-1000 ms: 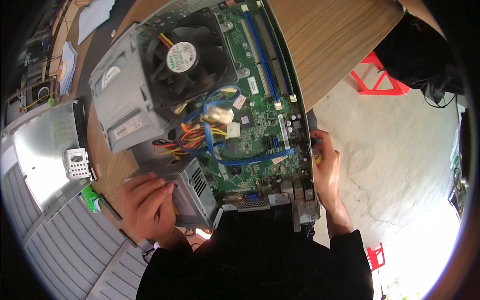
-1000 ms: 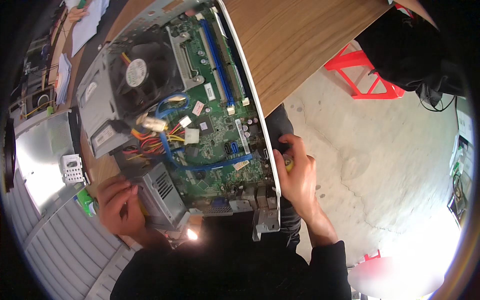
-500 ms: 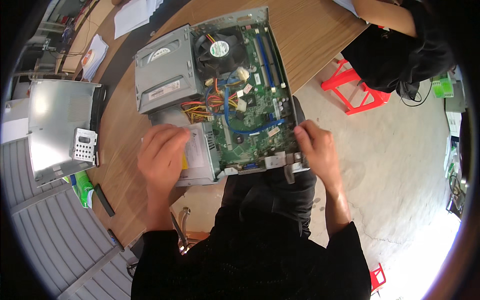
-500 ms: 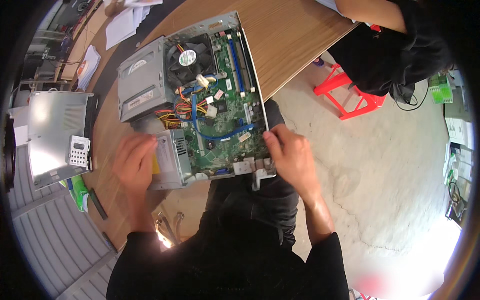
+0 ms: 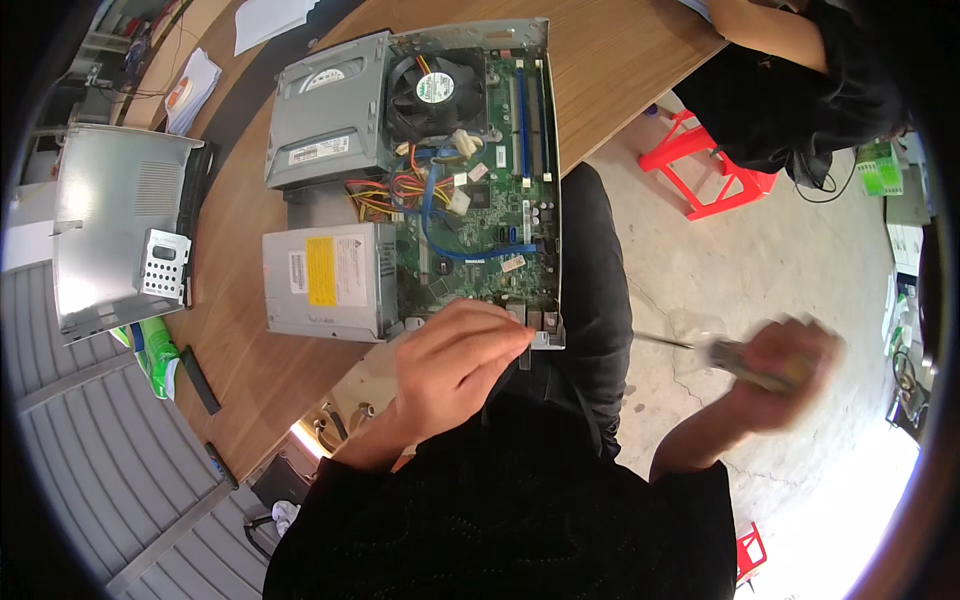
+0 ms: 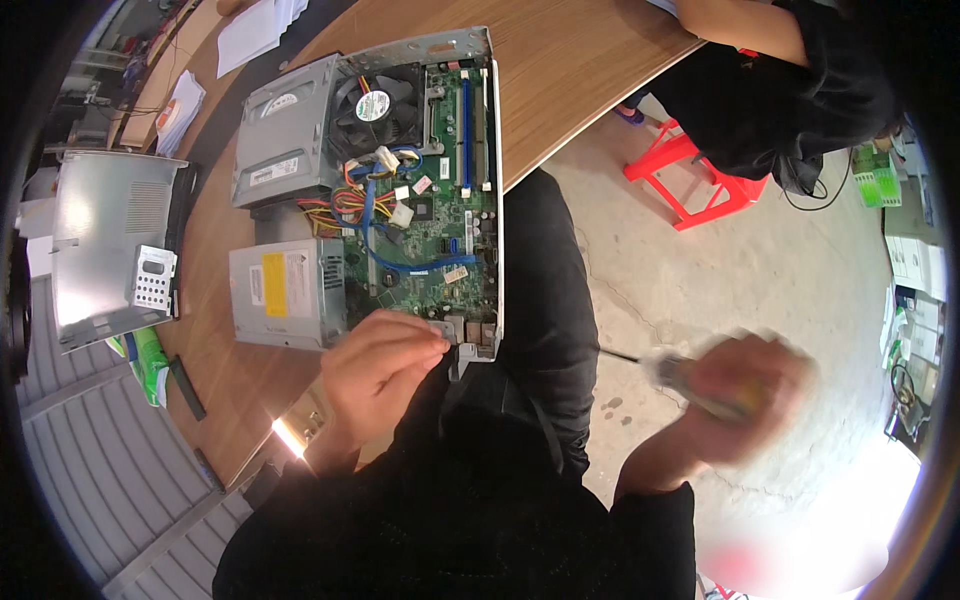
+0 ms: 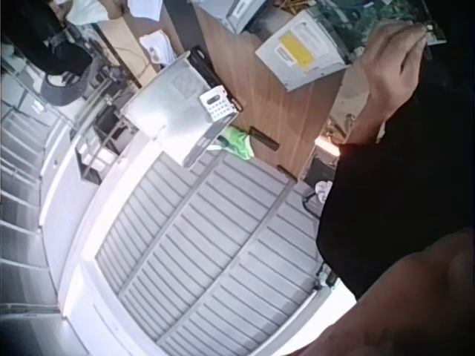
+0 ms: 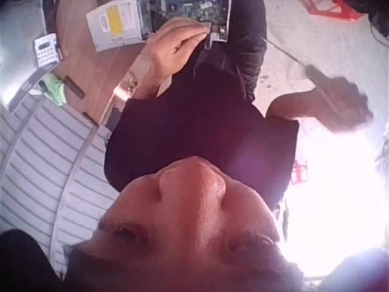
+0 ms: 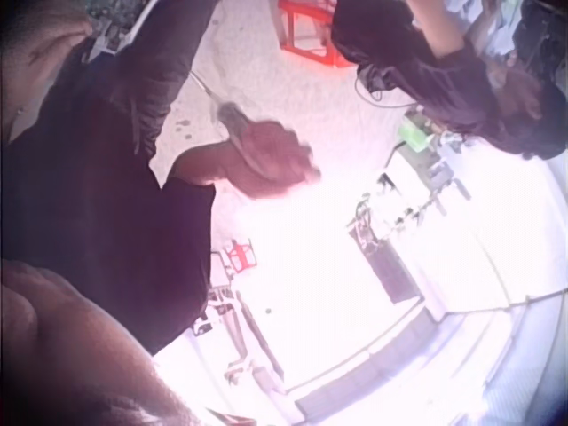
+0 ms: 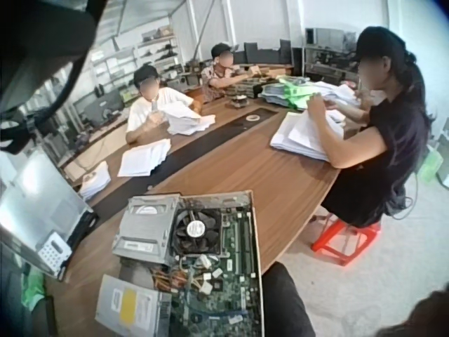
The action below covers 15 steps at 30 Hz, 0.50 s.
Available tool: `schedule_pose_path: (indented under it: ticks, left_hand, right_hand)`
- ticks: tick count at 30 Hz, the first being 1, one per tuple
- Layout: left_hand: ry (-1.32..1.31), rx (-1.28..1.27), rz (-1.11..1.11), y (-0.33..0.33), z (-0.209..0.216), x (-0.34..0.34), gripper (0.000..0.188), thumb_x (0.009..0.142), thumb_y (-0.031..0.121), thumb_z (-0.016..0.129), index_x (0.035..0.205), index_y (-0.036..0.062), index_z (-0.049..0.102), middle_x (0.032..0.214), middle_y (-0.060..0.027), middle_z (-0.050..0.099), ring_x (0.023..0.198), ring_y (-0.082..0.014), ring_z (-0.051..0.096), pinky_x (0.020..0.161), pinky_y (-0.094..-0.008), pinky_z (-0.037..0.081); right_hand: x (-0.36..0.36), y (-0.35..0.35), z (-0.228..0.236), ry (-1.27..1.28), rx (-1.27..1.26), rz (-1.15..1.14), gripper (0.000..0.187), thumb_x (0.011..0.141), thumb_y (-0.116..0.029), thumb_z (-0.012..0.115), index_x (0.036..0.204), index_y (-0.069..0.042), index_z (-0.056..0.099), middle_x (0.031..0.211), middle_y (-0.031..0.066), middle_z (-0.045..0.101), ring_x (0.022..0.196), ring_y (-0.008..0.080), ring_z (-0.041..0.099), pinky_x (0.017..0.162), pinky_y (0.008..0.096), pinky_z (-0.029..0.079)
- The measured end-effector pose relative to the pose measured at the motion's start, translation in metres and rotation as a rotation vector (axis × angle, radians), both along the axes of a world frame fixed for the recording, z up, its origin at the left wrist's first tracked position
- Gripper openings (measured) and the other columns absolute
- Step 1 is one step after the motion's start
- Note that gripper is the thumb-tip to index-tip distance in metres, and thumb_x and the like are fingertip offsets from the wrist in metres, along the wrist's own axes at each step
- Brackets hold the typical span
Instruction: The person disassembles a computer by using a screwdriver to remove screws from the case and internal components, then lifts the power supply and other parts out of the chassis.
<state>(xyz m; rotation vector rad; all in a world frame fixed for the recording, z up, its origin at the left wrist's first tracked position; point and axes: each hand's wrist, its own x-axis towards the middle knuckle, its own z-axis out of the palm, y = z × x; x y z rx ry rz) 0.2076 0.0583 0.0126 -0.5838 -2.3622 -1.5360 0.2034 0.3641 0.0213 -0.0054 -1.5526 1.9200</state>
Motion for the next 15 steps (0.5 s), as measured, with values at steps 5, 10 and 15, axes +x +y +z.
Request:
schedule_pose_path:
  ticks: [5, 10, 15]
  left_hand:
    - [-0.097, 0.113, 0.033, 0.011, 0.004, -0.004, 0.018, 0.075, -0.01, 0.073, 0.09, -0.0017, 0.069, 0.087, -0.0112, 0.07, 0.079, -0.0254, 0.068, 0.068, -0.0319, 0.054]
    - [-0.122, 0.194, -0.085, 0.005, 0.002, -0.002, 0.014, 0.078, -0.008, 0.072, 0.091, -0.002, 0.07, 0.088, -0.0117, 0.071, 0.082, -0.0251, 0.069, 0.073, -0.0317, 0.055]
    - [-0.273, 0.365, -0.172, -0.002, -0.003, 0.009, 0.015, 0.079, -0.008, 0.072, 0.092, -0.0007, 0.072, 0.09, -0.0111, 0.072, 0.084, -0.024, 0.07, 0.075, -0.0305, 0.054]
  right_hand:
    - [-0.003, 0.023, 0.06, 0.589, -0.557, 0.347, 0.015, 0.094, -0.014, 0.051, 0.081, -0.006, 0.053, 0.064, 0.0016, 0.05, 0.049, 0.0122, 0.047, 0.048, 0.0254, 0.042]
    - [-0.007, 0.006, 0.054, 0.549, -0.83, 0.346, 0.016, 0.095, -0.011, 0.051, 0.08, -0.006, 0.053, 0.061, 0.0013, 0.049, 0.048, 0.0113, 0.048, 0.045, 0.0241, 0.043]
    - [-0.01, -0.011, 0.048, 0.487, -0.903, 0.391, 0.016, 0.096, -0.012, 0.05, 0.081, -0.006, 0.052, 0.06, 0.0013, 0.048, 0.046, 0.0108, 0.047, 0.043, 0.0242, 0.043]
